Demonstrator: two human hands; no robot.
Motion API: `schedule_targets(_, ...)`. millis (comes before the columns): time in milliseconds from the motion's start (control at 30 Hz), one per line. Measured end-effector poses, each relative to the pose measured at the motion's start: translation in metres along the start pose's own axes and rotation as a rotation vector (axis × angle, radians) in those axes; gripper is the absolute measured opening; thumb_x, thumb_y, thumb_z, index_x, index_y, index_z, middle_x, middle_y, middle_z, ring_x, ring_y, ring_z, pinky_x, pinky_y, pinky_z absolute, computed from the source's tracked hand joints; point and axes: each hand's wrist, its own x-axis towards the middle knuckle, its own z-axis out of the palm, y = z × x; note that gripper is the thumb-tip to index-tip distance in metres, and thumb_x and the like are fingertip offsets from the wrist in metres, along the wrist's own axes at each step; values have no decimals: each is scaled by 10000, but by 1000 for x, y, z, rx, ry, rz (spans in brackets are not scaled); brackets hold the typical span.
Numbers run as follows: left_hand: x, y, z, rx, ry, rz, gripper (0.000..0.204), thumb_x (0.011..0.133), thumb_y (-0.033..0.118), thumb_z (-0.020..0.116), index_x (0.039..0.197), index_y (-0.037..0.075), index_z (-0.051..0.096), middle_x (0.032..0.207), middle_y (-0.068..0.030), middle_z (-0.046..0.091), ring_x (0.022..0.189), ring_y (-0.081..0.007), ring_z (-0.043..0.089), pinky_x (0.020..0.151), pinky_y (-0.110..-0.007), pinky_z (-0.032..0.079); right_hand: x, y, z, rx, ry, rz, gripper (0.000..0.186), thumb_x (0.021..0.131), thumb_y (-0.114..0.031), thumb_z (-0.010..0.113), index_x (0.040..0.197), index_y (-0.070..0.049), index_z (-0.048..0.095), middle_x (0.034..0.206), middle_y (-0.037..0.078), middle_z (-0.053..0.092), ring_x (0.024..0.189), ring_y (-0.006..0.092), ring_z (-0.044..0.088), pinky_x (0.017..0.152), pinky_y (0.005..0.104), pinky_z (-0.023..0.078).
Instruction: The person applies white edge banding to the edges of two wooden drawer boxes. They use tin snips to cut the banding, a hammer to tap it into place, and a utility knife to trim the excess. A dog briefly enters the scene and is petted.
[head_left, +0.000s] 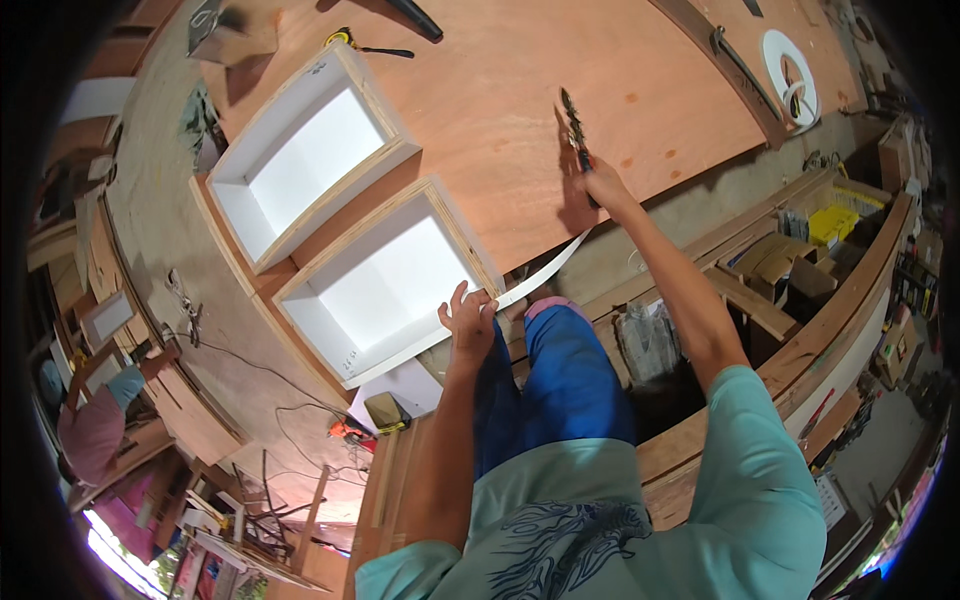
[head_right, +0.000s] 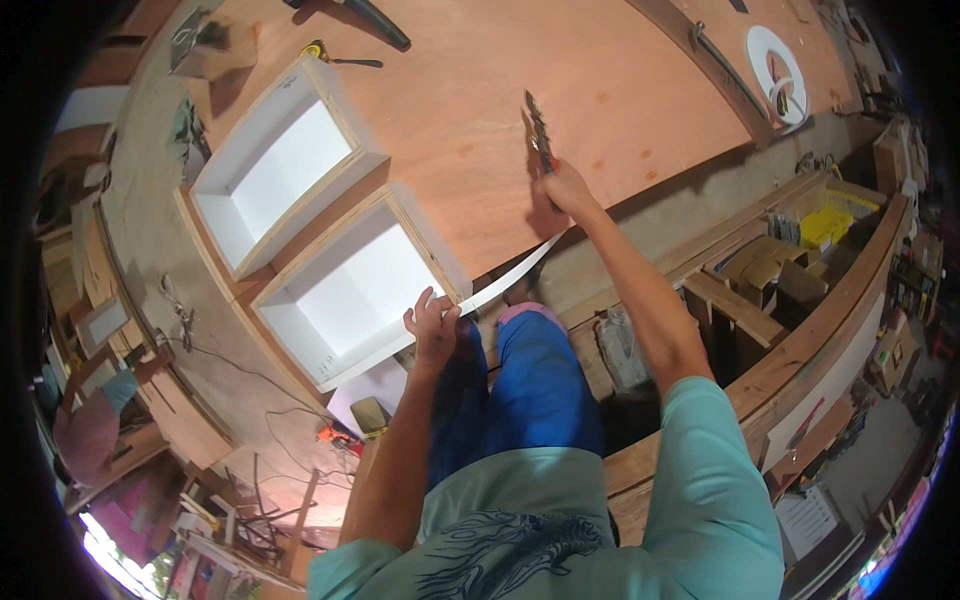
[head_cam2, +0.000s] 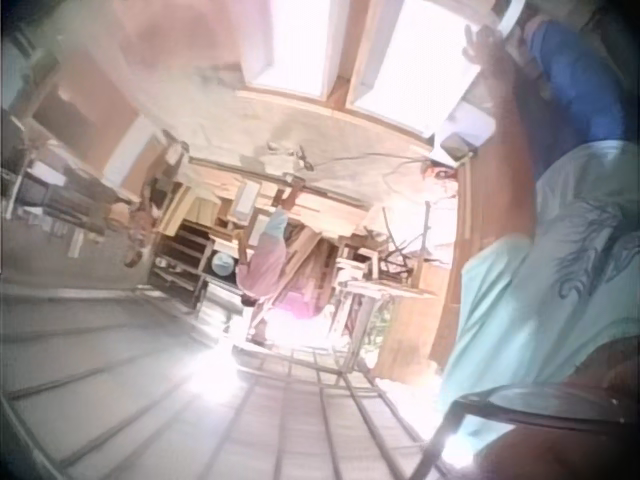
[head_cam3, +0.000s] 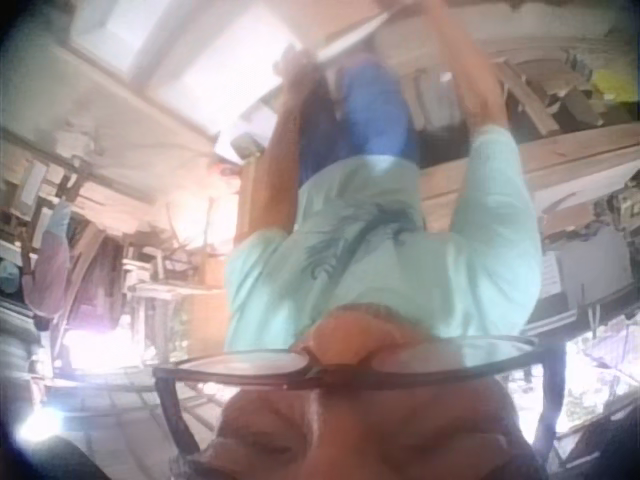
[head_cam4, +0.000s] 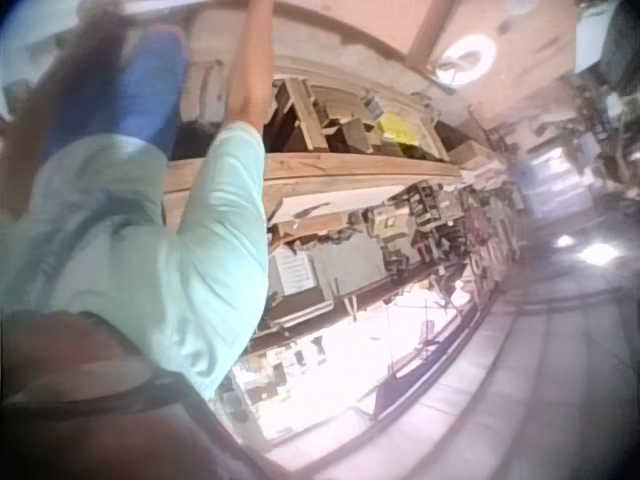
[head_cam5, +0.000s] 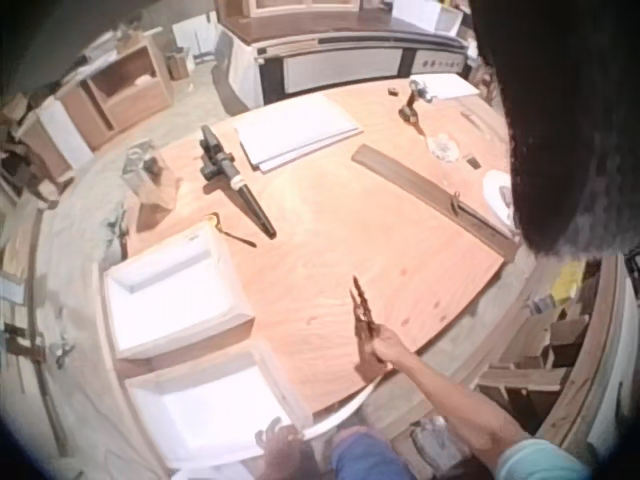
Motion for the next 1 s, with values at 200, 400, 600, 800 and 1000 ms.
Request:
schedule_targets(200,-2,0,1,-2,-16,-31,165,910,230,605,999,91,608,1085,-26,641,1300,-267,431,1055,-585,163,-217,42,3,436,-243,241,518,624,-89,618,1124,12,528,861,135,638,712,218,633,604,338,526)
schedule_targets(400,0,7,-7,16,138,78,156,902,235,612,963,91,605,1020,-67,617,1213,-271,477,985,-508,279,-362,67,58,441,-356,373,555,626,-131,599,1169,-22,572,878,79,617,772,167,594,711,269,473)
schedule_targets(600,2,72,-63,241,-254,176,145,904,210,593,927,73,632,838,-104,617,933,-305,616,869,-432,435,-418,31,43,353,-368,322,566,618,-111,616,1174,-13,596,961,63,621,906,162,569,866,246,413)
schedule_targets(800,12,111,-105,-79,-708,-40,238,924,267,597,904,40,668,649,-88,616,556,-205,611,553,-370,512,-415,30,16,541,-631,308,530,648,-121,647,1158,17,610,962,105,646,875,180,618,817,274,493)
schedule_targets(1000,9,167,-137,-362,-916,-101,262,974,274,561,968,31,660,709,-28,629,630,-100,635,573,-259,490,-446,13,-10,692,-745,248,567,661,-143,658,1185,54,572,1028,145,643,936,215,643,840,329,522)
